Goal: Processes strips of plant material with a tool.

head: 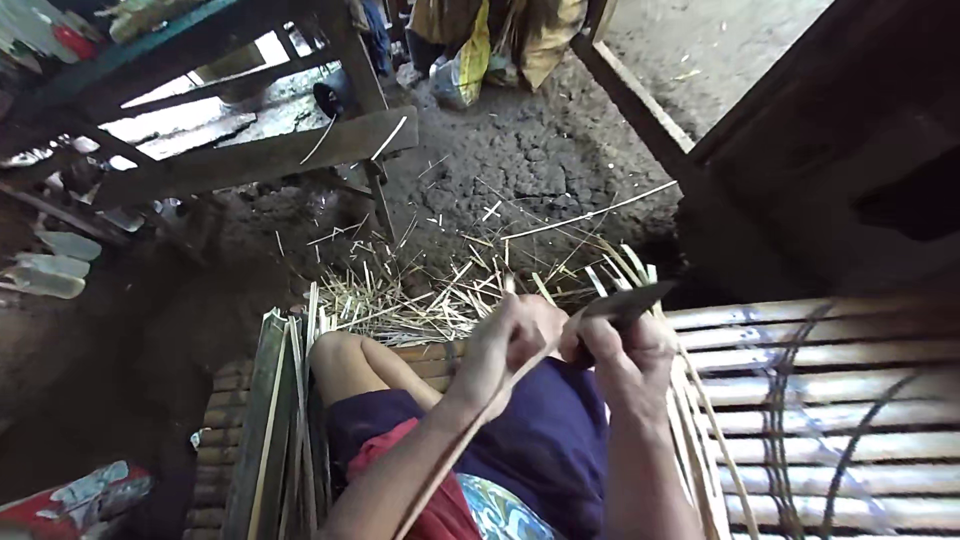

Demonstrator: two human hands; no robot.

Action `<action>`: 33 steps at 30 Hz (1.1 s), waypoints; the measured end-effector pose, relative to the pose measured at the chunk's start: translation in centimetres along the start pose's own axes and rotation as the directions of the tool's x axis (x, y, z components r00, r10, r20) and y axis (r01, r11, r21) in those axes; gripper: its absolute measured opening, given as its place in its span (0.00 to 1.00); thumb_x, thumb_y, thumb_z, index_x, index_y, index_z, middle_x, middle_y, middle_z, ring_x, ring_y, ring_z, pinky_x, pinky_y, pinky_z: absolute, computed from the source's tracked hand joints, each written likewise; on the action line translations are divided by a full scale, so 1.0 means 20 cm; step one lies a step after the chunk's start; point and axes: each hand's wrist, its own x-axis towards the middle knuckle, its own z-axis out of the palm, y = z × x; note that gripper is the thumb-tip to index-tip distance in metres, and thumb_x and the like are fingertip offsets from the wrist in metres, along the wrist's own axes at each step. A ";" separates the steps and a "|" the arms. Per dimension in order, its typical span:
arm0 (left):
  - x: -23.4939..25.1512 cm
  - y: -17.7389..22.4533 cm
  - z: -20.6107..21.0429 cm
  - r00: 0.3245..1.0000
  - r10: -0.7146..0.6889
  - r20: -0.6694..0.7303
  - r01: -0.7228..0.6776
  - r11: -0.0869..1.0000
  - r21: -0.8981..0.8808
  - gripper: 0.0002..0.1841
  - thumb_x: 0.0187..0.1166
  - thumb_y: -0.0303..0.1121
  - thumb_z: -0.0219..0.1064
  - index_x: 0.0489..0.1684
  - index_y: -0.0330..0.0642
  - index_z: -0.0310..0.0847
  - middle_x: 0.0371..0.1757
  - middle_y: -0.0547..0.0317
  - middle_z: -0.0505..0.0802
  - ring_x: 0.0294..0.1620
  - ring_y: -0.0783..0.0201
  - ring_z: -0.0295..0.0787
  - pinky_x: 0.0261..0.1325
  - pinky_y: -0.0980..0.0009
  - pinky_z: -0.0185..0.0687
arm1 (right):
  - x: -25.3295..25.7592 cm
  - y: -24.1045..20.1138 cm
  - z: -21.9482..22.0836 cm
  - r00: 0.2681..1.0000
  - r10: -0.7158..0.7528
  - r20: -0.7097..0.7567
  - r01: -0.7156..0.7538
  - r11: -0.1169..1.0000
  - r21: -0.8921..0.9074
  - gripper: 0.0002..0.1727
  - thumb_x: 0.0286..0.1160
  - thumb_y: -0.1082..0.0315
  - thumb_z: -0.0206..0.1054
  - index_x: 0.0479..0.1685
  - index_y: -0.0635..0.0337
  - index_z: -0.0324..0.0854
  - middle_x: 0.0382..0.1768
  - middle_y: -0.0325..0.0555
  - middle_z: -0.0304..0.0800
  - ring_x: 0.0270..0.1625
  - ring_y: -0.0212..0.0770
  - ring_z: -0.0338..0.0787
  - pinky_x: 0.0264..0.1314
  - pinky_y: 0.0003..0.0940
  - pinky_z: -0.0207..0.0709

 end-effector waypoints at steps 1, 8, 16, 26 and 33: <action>0.01 0.02 -0.01 0.999 0.019 -0.051 -0.018 1.000 0.015 0.27 0.95 0.50 0.34 0.21 0.57 0.69 0.16 0.75 0.75 0.17 0.80 0.70 0.24 0.83 0.70 | -0.01 -0.01 0.03 0.996 -0.023 0.085 0.023 1.000 0.000 0.14 0.85 0.46 0.63 0.40 0.44 0.83 0.26 0.22 0.86 0.28 0.16 0.84 0.33 0.16 0.82; 0.21 0.17 -0.38 0.760 0.158 -0.631 -0.348 0.919 -0.188 0.23 0.96 0.50 0.32 0.30 0.56 0.65 0.10 0.78 0.66 0.07 0.81 0.58 0.14 0.85 0.60 | -0.26 -0.12 0.01 0.937 -0.290 0.196 0.327 0.923 -0.200 0.18 0.92 0.51 0.54 0.38 0.50 0.82 0.31 0.34 0.86 0.40 0.25 0.88 0.48 0.19 0.80; 0.00 0.05 -0.17 0.984 -0.100 0.148 0.138 0.950 -0.280 0.31 0.94 0.52 0.34 0.13 0.57 0.67 0.11 0.76 0.74 0.13 0.80 0.69 0.22 0.84 0.67 | -0.07 0.00 0.05 0.983 -0.184 -0.020 0.178 0.968 -0.178 0.11 0.86 0.50 0.62 0.49 0.38 0.88 0.40 0.17 0.91 0.42 0.15 0.88 0.46 0.15 0.83; -0.01 0.14 -0.56 0.671 0.204 -0.713 -0.444 0.881 -0.166 0.28 0.95 0.55 0.33 0.18 0.58 0.61 0.08 0.77 0.63 0.07 0.79 0.57 0.17 0.84 0.59 | -0.29 -0.14 -0.03 0.963 -0.122 0.241 0.119 0.993 0.024 0.11 0.83 0.49 0.66 0.42 0.42 0.87 0.37 0.22 0.89 0.43 0.18 0.88 0.48 0.14 0.81; -0.20 -0.04 -0.22 0.997 -0.074 0.034 0.081 0.954 -0.289 0.28 0.94 0.46 0.39 0.14 0.58 0.69 0.13 0.78 0.76 0.17 0.80 0.72 0.28 0.81 0.70 | -0.16 0.00 0.07 0.995 -0.097 0.024 0.099 0.991 -0.091 0.05 0.80 0.53 0.69 0.43 0.35 0.90 0.38 0.13 0.91 0.41 0.14 0.88 0.46 0.15 0.83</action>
